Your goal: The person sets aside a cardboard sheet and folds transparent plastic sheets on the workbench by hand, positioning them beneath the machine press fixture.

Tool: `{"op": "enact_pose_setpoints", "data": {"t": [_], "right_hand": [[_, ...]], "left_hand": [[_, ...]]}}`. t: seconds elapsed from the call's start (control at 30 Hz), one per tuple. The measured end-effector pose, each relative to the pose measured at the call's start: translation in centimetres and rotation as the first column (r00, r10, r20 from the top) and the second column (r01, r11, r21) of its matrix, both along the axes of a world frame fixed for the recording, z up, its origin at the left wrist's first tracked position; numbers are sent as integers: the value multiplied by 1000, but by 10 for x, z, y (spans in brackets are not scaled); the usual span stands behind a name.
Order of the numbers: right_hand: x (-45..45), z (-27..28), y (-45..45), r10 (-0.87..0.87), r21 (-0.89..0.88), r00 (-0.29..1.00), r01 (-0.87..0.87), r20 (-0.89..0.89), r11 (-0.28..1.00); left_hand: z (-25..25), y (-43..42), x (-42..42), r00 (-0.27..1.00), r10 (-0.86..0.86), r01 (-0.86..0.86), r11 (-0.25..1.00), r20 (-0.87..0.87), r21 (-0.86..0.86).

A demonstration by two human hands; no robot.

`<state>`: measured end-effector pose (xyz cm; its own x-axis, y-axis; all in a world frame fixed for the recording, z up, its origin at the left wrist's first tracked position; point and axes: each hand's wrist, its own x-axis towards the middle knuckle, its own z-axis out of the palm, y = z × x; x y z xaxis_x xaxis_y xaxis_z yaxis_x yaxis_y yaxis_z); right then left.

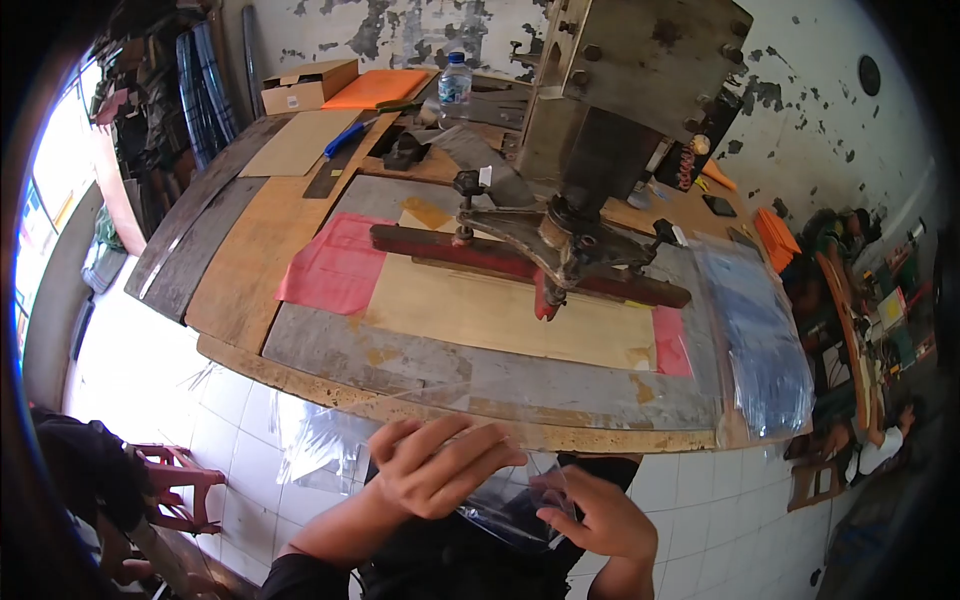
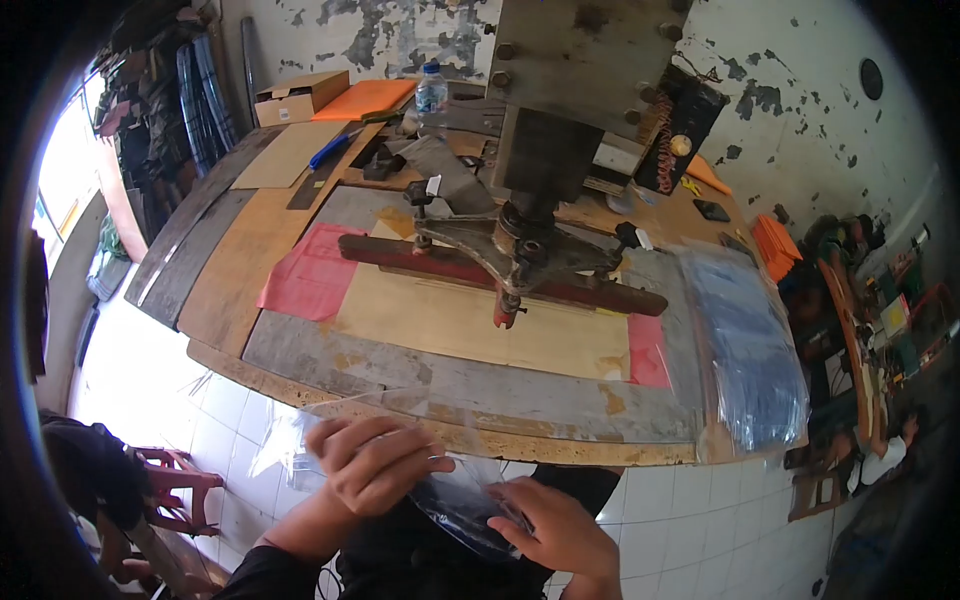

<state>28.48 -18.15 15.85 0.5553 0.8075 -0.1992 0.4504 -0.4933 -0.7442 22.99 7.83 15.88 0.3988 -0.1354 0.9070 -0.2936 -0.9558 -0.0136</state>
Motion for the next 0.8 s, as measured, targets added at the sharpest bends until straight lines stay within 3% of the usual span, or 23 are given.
{"op": "enact_pose_setpoints", "data": {"t": [0.03,0.1,0.13,0.2,0.27,0.33,0.5,0.57,0.7,0.77,0.8], "right_hand": [[-1,6,1,-6,3,1000,6,-2,1000],[-2,18,4,-338,345,892,229,299,910],[0,21,8,-350,351,888,239,298,906],[1,28,22,-464,618,787,137,407,774],[5,36,34,-440,601,779,103,447,793],[12,37,40,-267,519,835,-26,481,854],[16,34,39,-298,598,895,44,332,800],[16,37,39,-334,581,902,122,273,805],[19,36,35,-341,555,908,158,245,817],[21,33,34,-398,572,894,219,208,791],[22,34,33,-400,569,892,222,209,792]], "left_hand": [[2,3,7,988,-123,118,992,-96,-55],[8,4,12,973,-173,167,985,-154,-47],[11,4,15,954,-215,210,977,-210,-46],[17,-1,18,939,-244,240,970,-245,-43],[16,-6,20,898,-346,346,937,-270,-50],[13,-8,22,873,-402,398,914,-275,-74],[12,-8,26,858,-453,435,891,-240,-127],[13,-8,22,851,-385,379,921,-357,-90],[17,-13,24,830,-424,404,905,-362,-132],[20,-17,23,858,-413,298,884,-305,-359],[21,-14,21,857,-417,301,882,-304,-362]]}}
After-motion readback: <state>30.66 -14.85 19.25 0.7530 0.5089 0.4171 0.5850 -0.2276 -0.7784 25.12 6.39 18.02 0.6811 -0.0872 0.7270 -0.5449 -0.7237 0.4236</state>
